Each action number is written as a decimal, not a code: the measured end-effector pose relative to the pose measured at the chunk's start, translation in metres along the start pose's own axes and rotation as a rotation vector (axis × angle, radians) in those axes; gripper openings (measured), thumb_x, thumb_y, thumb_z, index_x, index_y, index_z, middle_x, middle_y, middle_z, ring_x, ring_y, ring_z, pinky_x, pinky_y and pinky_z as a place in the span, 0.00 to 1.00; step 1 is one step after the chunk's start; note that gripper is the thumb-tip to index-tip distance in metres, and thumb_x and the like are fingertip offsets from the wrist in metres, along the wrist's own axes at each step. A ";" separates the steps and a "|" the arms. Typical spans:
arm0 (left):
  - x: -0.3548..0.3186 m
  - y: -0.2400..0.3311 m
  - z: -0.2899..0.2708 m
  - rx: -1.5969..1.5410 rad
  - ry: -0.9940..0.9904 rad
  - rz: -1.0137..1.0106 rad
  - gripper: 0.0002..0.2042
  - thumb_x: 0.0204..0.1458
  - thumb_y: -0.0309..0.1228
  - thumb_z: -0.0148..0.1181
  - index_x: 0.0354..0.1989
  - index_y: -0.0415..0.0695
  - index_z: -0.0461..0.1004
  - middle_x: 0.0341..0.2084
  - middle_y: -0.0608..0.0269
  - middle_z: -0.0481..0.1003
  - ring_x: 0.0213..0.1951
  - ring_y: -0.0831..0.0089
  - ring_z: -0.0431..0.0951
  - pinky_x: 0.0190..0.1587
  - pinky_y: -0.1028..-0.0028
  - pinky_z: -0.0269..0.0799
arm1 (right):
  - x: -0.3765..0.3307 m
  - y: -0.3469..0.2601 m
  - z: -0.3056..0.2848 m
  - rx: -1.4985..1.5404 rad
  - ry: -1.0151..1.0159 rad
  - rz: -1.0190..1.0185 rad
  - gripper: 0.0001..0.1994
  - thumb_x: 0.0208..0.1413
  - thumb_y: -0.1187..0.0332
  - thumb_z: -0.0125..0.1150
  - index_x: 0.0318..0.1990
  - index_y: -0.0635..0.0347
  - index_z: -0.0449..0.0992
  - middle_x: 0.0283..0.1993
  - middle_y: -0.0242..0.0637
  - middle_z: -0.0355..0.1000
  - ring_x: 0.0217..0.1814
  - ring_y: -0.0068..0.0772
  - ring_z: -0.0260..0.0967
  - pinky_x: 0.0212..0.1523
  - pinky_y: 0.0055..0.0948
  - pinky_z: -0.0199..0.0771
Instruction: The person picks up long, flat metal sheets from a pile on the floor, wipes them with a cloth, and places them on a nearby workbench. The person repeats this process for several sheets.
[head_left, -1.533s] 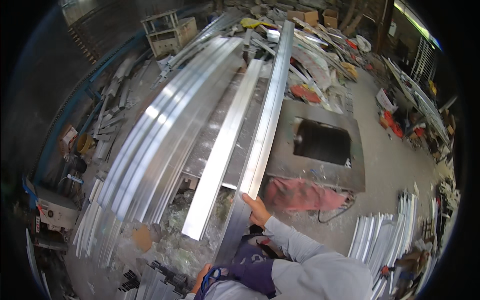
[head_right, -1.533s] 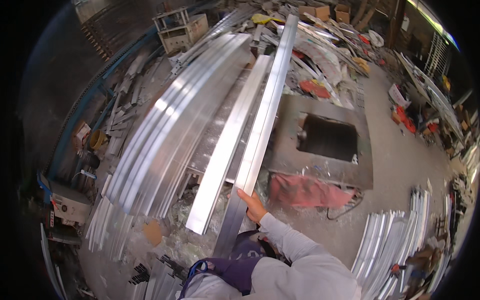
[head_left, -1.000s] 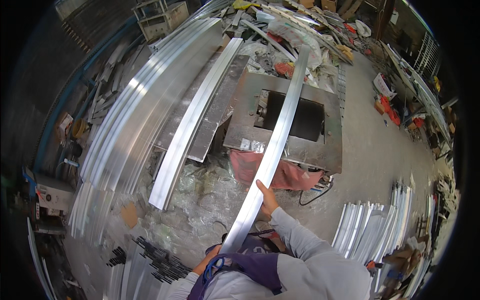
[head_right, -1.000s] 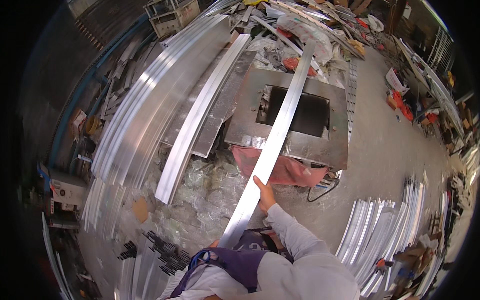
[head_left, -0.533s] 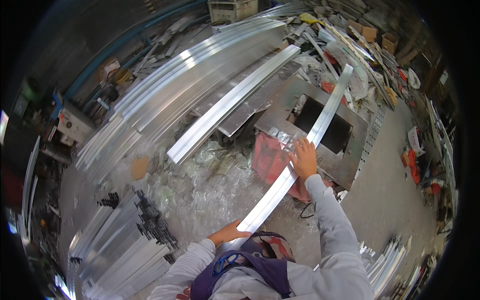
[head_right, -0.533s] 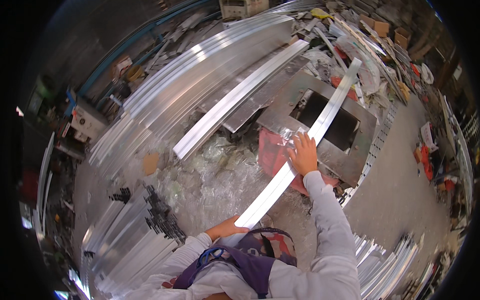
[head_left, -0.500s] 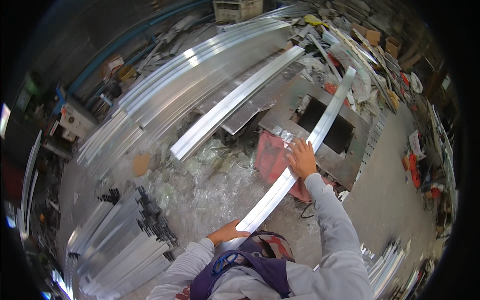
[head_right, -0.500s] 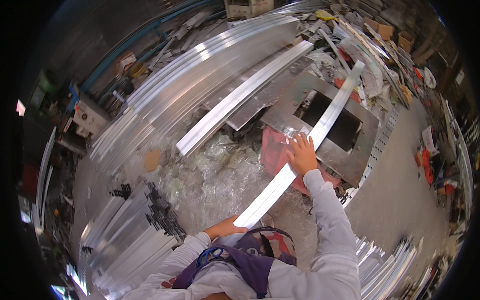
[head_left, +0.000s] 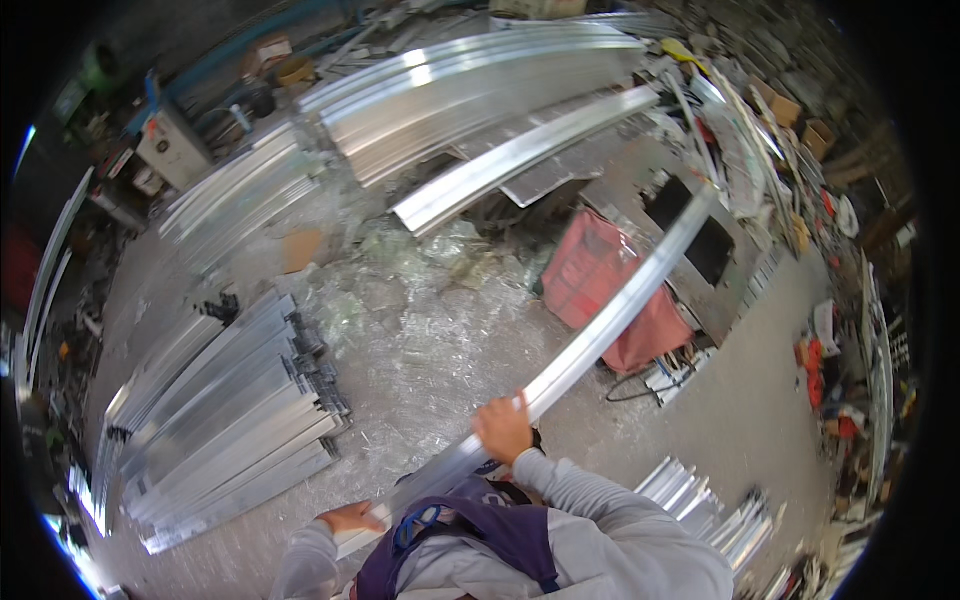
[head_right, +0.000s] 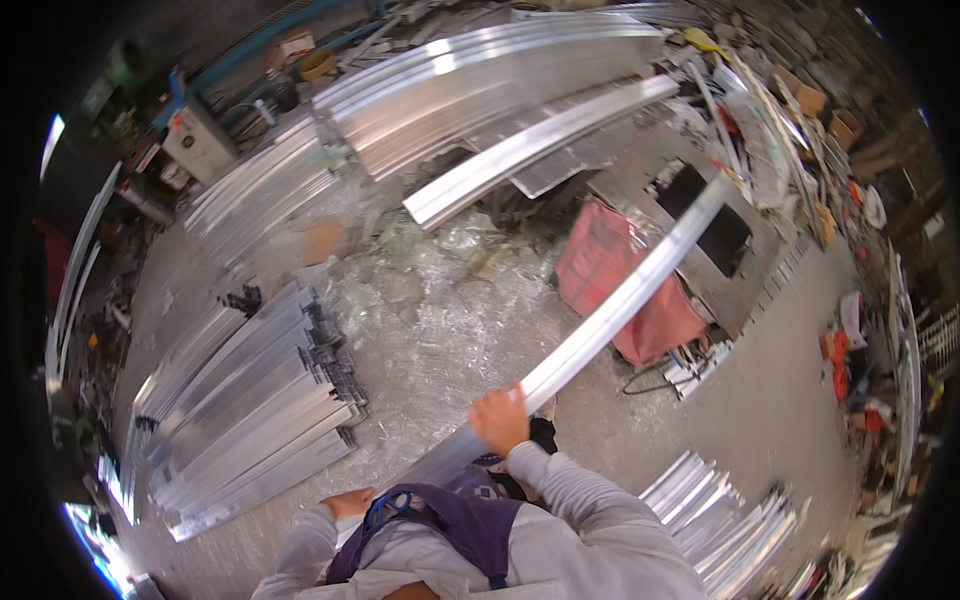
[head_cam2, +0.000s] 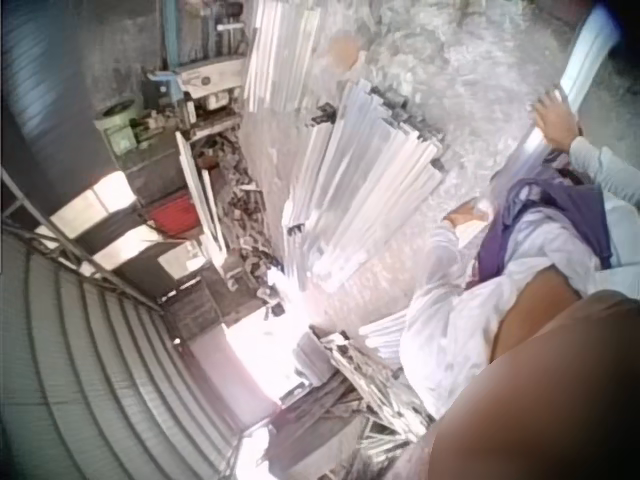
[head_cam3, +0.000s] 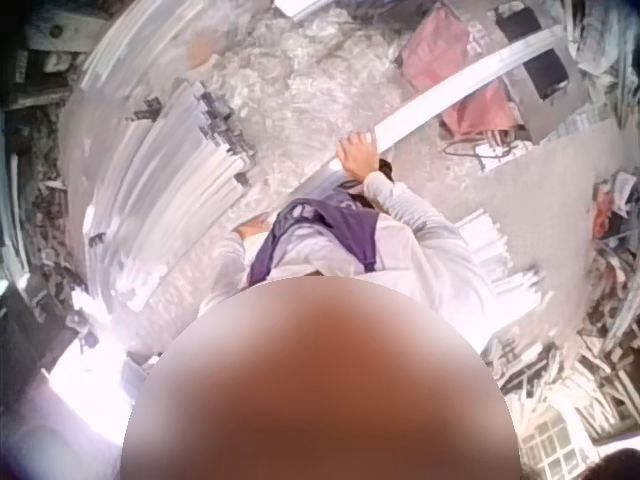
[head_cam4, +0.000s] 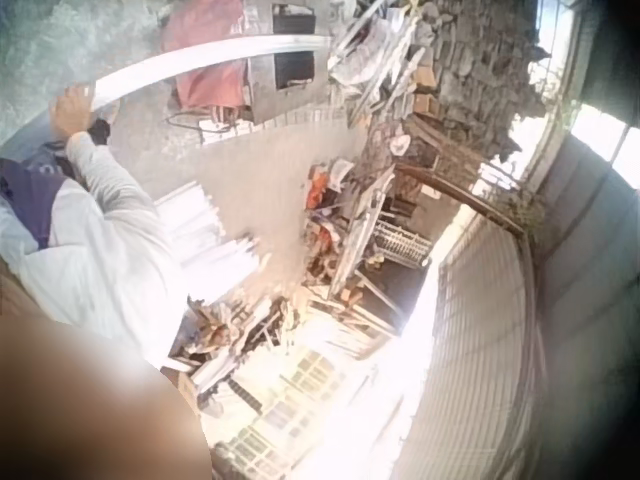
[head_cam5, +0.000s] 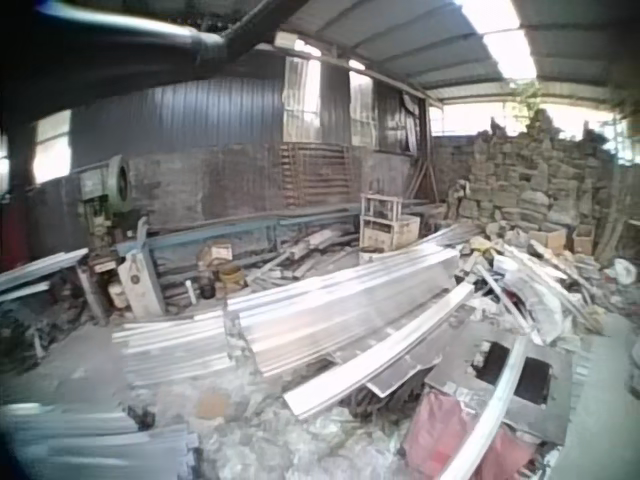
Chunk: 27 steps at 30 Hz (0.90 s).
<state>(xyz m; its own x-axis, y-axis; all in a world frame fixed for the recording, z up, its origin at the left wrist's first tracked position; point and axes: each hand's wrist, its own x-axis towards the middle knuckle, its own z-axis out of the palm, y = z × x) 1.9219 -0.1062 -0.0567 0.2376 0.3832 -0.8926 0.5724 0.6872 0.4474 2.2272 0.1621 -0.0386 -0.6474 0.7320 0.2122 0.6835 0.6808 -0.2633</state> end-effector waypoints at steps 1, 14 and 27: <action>-0.005 -0.020 0.001 -0.012 -0.025 -0.011 0.38 0.42 0.57 0.68 0.52 0.38 0.67 0.42 0.54 0.74 0.46 0.68 0.72 0.50 0.70 0.65 | -0.007 -0.014 0.004 0.032 -0.061 -0.019 0.10 0.55 0.58 0.55 0.31 0.53 0.77 0.31 0.34 0.69 0.43 0.36 0.68 0.65 0.59 0.51; 0.158 0.261 -0.031 -0.383 0.032 0.313 0.39 0.45 0.52 0.68 0.58 0.35 0.65 0.50 0.50 0.74 0.53 0.65 0.72 0.56 0.69 0.65 | 0.087 0.279 -0.048 -0.020 0.237 0.036 0.05 0.48 0.69 0.55 0.25 0.58 0.72 0.29 0.41 0.68 0.39 0.46 0.67 0.49 0.43 0.67; 0.282 0.584 -0.097 0.042 0.280 0.496 0.39 0.45 0.58 0.65 0.53 0.33 0.70 0.45 0.43 0.76 0.48 0.54 0.77 0.51 0.65 0.70 | 0.206 0.511 -0.154 -0.492 0.203 0.135 0.12 0.57 0.62 0.52 0.28 0.56 0.77 0.35 0.37 0.74 0.49 0.39 0.67 0.68 0.42 0.54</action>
<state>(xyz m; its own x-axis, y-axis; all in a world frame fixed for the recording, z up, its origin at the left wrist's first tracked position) 2.2470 0.4625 -0.0416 0.2720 0.8066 -0.5248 0.4774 0.3605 0.8014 2.4946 0.6650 0.0155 -0.4984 0.7704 0.3975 0.8644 0.4768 0.1598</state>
